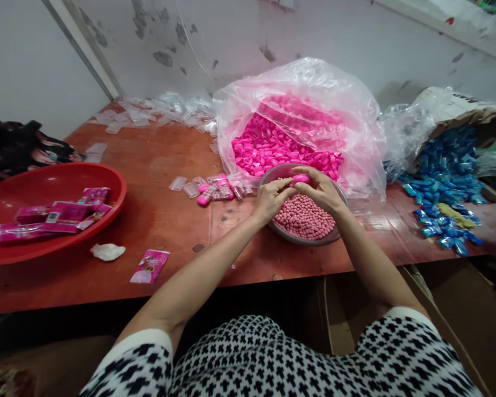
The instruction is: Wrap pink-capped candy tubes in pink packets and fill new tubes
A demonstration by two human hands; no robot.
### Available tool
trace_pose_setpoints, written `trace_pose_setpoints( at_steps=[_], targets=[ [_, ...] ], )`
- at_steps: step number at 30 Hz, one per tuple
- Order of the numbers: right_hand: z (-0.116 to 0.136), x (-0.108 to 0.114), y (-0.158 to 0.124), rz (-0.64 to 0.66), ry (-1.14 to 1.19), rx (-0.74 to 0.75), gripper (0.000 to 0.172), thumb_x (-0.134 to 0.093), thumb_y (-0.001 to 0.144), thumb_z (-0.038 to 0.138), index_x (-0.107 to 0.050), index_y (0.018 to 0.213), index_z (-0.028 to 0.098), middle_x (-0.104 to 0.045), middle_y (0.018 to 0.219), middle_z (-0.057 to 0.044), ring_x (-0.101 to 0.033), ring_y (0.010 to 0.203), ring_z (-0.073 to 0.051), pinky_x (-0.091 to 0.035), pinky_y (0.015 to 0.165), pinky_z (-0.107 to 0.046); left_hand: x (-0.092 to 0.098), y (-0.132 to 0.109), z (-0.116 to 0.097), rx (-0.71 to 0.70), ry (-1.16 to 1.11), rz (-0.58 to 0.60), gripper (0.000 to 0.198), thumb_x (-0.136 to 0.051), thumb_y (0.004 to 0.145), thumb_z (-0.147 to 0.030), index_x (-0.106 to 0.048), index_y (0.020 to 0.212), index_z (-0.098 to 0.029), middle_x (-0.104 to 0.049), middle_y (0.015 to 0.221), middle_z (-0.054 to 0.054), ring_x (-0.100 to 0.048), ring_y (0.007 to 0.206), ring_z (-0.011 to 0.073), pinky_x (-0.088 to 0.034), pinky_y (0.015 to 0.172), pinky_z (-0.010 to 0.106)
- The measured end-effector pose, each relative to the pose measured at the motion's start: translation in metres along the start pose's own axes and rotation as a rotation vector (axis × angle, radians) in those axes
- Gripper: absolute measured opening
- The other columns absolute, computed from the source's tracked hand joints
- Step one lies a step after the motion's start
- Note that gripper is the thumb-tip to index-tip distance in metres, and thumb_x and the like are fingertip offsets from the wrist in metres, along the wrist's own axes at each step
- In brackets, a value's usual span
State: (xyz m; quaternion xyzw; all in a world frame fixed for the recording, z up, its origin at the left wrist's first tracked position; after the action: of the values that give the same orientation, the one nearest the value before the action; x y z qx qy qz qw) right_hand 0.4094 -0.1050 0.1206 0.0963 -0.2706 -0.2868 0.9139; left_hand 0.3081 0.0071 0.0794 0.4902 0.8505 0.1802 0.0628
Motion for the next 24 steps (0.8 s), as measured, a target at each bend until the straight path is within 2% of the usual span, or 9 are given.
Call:
trace_pose_setpoints(
  at_steps=[5,8,11,13,18,21,24],
  targets=[
    [0.006,-0.002,0.004,0.07,-0.252,0.155,0.032,-0.053,0.09,0.036,-0.064,0.117,0.025,-0.067,0.112,-0.006,-0.062,0.1,-0.019,-0.048,0.09,-0.036,-0.001,-0.002,0.011,0.093,-0.175,-0.009,0.038,-0.063,0.077,-0.036,-0.069,0.109,-0.017,-0.069,0.102,0.006,-0.066,0.075,0.0147,-0.055,0.057,0.022],
    [0.007,-0.002,0.003,0.119,-0.43,0.214,0.031,-0.055,0.089,0.032,-0.064,0.118,0.026,-0.066,0.103,-0.006,-0.061,0.095,-0.018,-0.048,0.087,-0.035,-0.001,-0.003,0.019,0.113,-0.191,0.003,0.037,-0.066,0.074,-0.037,-0.07,0.105,-0.017,-0.068,0.104,0.007,-0.065,0.072,0.0141,-0.055,0.055,0.022],
    [0.01,0.004,0.0,0.118,-0.503,0.211,0.032,-0.057,0.088,0.03,-0.064,0.119,0.026,-0.064,0.093,-0.006,-0.06,0.087,-0.018,-0.049,0.083,-0.035,-0.001,-0.004,0.021,0.14,-0.225,0.016,0.037,-0.067,0.073,-0.039,-0.071,0.102,-0.015,-0.067,0.106,0.008,-0.066,0.071,0.0151,-0.056,0.056,0.025],
    [0.012,0.009,-0.002,0.074,-0.465,0.187,0.032,-0.059,0.087,0.03,-0.065,0.117,0.025,-0.065,0.095,-0.006,-0.061,0.089,-0.019,-0.049,0.086,-0.037,0.0,-0.003,0.021,0.153,-0.268,0.018,0.039,-0.066,0.074,-0.039,-0.07,0.104,-0.015,-0.068,0.106,0.008,-0.067,0.076,0.0171,-0.057,0.06,0.028],
    [0.008,0.011,-0.006,-0.194,-0.109,0.087,0.028,-0.065,0.081,0.035,-0.069,0.107,0.023,-0.069,0.099,-0.004,-0.064,0.092,-0.019,-0.05,0.087,-0.036,0.004,0.0,0.017,0.056,-0.206,0.05,0.034,-0.067,0.074,-0.035,-0.072,0.102,-0.016,-0.071,0.102,0.007,-0.066,0.091,0.0202,-0.054,0.081,0.031],
    [0.001,0.003,-0.006,-0.206,-0.051,0.085,0.03,-0.07,0.077,0.036,-0.07,0.104,0.024,-0.071,0.098,-0.003,-0.064,0.091,-0.018,-0.051,0.087,-0.035,0.003,0.0,0.018,0.042,-0.157,0.086,0.034,-0.066,0.075,-0.036,-0.073,0.101,-0.016,-0.073,0.098,0.006,-0.067,0.087,0.0202,-0.053,0.081,0.032],
    [-0.006,-0.002,-0.008,-0.16,-0.052,0.065,0.031,-0.073,0.074,0.036,-0.071,0.102,0.022,-0.071,0.094,-0.003,-0.065,0.088,-0.018,-0.052,0.083,-0.034,0.001,-0.001,0.02,0.046,-0.154,0.067,0.035,-0.066,0.075,-0.035,-0.073,0.104,-0.017,-0.073,0.1,0.006,-0.067,0.086,0.0199,-0.053,0.081,0.032]
  ],
)
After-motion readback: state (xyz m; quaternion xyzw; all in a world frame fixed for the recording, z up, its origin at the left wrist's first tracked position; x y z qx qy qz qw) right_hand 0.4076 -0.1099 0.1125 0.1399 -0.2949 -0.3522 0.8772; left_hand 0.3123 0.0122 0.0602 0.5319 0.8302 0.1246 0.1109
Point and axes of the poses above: each hand's wrist, its own y-axis towards the middle knuckle, its own x-axis out of the back of the hand, z = x × y, the point moved 3 cm from there along y, towards the middle knuckle
